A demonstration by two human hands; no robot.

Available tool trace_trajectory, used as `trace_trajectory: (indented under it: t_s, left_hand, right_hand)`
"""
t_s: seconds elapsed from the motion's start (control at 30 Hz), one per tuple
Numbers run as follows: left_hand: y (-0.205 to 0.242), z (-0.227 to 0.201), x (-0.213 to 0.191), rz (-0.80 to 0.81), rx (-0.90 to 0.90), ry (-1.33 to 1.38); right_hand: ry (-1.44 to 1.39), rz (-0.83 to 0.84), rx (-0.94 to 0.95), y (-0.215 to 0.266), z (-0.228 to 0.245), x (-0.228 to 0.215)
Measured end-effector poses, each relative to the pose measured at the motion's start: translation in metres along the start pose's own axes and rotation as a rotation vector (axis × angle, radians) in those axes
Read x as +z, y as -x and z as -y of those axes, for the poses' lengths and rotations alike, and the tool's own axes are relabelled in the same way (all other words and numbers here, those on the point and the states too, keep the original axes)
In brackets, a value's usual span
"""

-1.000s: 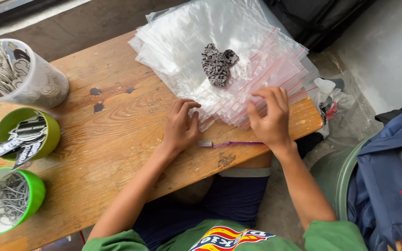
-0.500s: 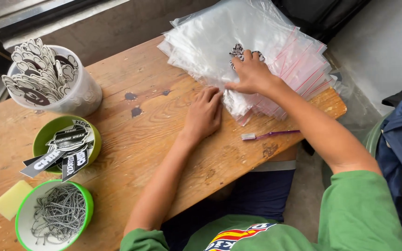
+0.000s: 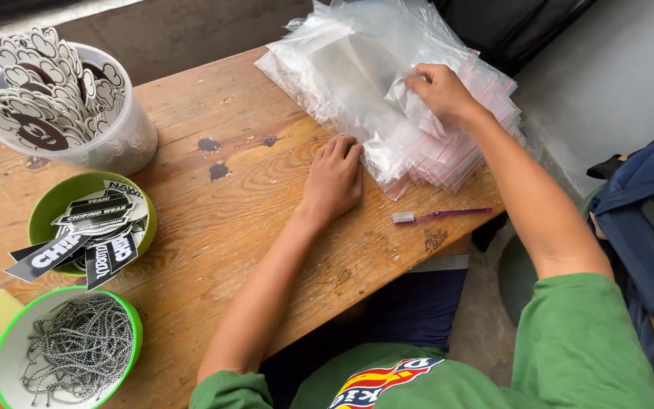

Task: The person attaches a metal chain and a bear-shaped charm to a small black bag. They then wipe a clear plastic bag with a cloth, place the bag inside, add a sticker, and seal it. Finally, they fold the bag's strap and place the packaged item aside.

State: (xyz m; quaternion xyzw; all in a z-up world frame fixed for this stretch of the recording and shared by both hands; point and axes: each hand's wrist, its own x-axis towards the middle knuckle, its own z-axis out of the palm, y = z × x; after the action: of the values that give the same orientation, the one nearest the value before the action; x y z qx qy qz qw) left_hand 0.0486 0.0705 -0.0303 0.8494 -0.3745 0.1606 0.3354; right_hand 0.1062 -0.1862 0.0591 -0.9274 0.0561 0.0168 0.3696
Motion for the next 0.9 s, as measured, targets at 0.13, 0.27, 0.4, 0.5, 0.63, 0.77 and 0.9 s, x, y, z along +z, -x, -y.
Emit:
trace_trajectory:
  t_s: [0.13,0.27,0.4,0.5,0.63,0.77,0.9]
  left_hand:
    - [-0.006,0.002,0.008,-0.008,0.000,-0.041]
    - [-0.017,0.001,0.011,0.112,-0.029,-0.122]
    - [-0.030,-0.010,-0.003,0.147,-0.135,0.027]
    - [-0.039,-0.013,-0.005,0.083,-0.152,0.057]
    - [-0.049,-0.018,-0.004,-0.042,-0.021,-0.052]
    - [-0.066,-0.021,-0.006,-0.148,0.025,-0.043]
    - [-0.090,-0.020,-0.008,-0.153,0.029,-0.062]
  right_hand:
    - [0.004,-0.049,-0.021,0.005,-0.003,0.004]
    - [-0.010,-0.034,0.003,0.012,0.006,0.003]
    - [-0.005,0.004,0.016,0.010,0.008,-0.001]
    - [-0.028,0.037,0.031,0.010,0.010,-0.006]
    - [-0.049,0.064,0.004,0.006,0.000,-0.009]
    - [-0.097,0.089,-0.013,0.003,-0.004,-0.012]
    - [-0.112,0.120,-0.024,-0.002,-0.011,-0.015]
